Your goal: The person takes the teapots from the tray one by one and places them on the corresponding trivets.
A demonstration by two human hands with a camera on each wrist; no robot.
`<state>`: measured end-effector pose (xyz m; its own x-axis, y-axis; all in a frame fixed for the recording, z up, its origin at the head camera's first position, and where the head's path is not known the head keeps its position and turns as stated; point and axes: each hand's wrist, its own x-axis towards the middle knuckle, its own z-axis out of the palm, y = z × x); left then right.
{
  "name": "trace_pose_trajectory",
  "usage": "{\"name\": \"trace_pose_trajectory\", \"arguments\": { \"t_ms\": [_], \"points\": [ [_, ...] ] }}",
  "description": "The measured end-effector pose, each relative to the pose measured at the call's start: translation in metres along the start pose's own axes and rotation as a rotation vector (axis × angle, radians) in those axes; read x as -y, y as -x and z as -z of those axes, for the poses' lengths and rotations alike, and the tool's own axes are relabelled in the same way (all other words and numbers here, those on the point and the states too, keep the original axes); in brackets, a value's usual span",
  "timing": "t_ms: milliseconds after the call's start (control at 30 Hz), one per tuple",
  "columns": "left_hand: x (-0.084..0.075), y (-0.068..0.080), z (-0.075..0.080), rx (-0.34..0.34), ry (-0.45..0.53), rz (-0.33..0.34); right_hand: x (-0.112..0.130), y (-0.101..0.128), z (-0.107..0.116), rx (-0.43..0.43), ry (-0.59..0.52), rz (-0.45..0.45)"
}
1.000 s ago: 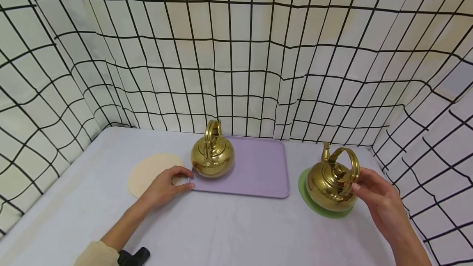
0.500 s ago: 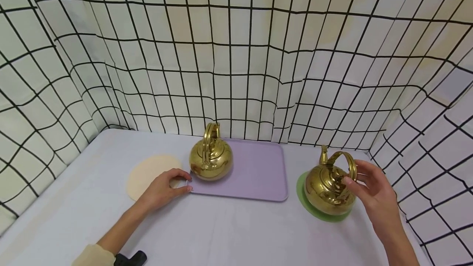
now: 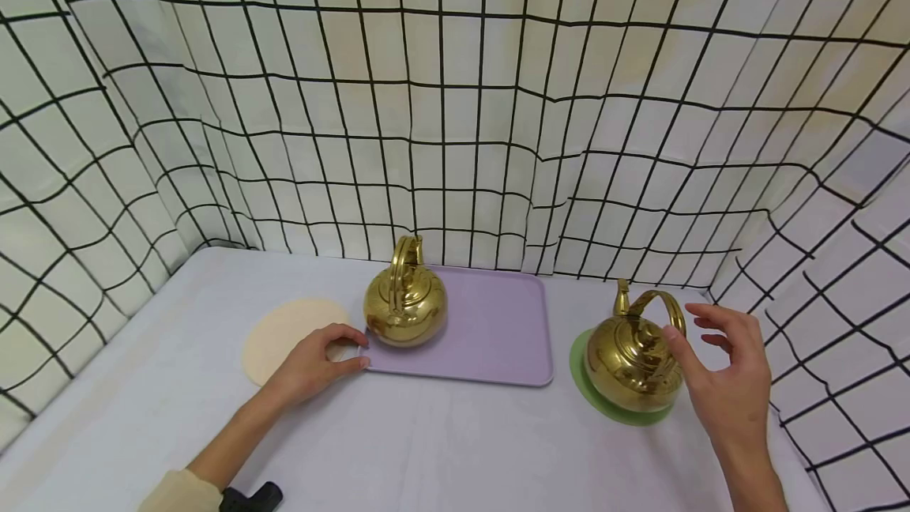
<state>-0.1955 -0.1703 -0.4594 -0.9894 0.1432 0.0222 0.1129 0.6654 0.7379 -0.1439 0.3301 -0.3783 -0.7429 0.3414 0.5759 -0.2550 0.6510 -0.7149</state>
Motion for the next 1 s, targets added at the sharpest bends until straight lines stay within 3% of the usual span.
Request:
{"name": "trace_pose_trajectory", "arguments": {
  "t_ms": [133,400,667,1000],
  "points": [
    [-0.001,0.001,0.001,-0.002,-0.004,-0.004,0.006,0.001,-0.003,-0.043,-0.005,0.087],
    [0.000,0.002,0.001,-0.003,-0.008,-0.005,0.020,0.005,-0.012,-0.018,-0.041,0.281],
    [-0.003,0.001,0.001,-0.001,-0.010,0.005,0.031,0.007,-0.017,-0.007,-0.038,0.319],
    [-0.001,0.000,0.000,-0.001,-0.007,0.000,0.040,0.010,-0.028,0.105,-0.046,0.328]
  ]
}}
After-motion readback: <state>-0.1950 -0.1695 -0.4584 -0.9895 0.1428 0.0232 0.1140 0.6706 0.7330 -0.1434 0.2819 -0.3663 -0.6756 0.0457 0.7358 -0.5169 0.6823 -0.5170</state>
